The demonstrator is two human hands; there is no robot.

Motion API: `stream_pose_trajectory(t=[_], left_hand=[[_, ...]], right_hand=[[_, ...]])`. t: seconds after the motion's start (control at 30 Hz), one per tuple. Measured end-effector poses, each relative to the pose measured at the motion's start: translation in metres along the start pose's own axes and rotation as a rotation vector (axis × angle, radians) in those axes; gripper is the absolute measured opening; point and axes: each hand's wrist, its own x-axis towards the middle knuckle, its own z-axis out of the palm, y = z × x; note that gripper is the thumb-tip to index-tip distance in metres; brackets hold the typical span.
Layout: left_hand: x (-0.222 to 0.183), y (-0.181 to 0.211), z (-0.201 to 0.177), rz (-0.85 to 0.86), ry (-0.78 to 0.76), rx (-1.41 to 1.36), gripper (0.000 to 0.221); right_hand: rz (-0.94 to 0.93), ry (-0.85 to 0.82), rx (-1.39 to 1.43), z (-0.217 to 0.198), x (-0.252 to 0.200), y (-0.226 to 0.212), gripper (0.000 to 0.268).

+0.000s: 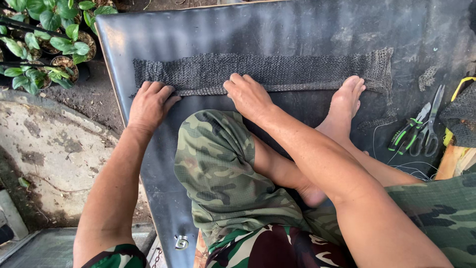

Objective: The person cuts a piece of black mesh netting with scissors, then rolls it tightly around a thin wooden stick. They secure the rolled netting with wire using pliers, twisting the wire to hold the roll in place.

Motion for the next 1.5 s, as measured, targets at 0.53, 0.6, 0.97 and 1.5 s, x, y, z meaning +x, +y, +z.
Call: stream_pose_trajectory(t=[0.53, 0.6, 0.97, 1.5], left_hand=[[0.031, 0.033, -0.029, 0.099, 0.062, 0.253, 0.029], [0.039, 0.047, -0.018, 0.192, 0.024, 0.071, 0.02], [0.042, 0.064, 0.0, 0.314, 0.167, -0.025, 0.012], [0.037, 0.063, 0.003, 0.239, 0.159, 0.008, 0.013]], right_hand=[[0.026, 0.018, -0.065, -0.001, 0.009, 0.004, 0.009], [0.024, 0.035, -0.053, -0.002, 0.012, 0.009, 0.011], [-0.21, 0.257, -0.198, -0.046, -0.041, 0.046, 0.02], [0.584, -0.231, -0.04, -0.154, -0.142, 0.211, 0.036]])
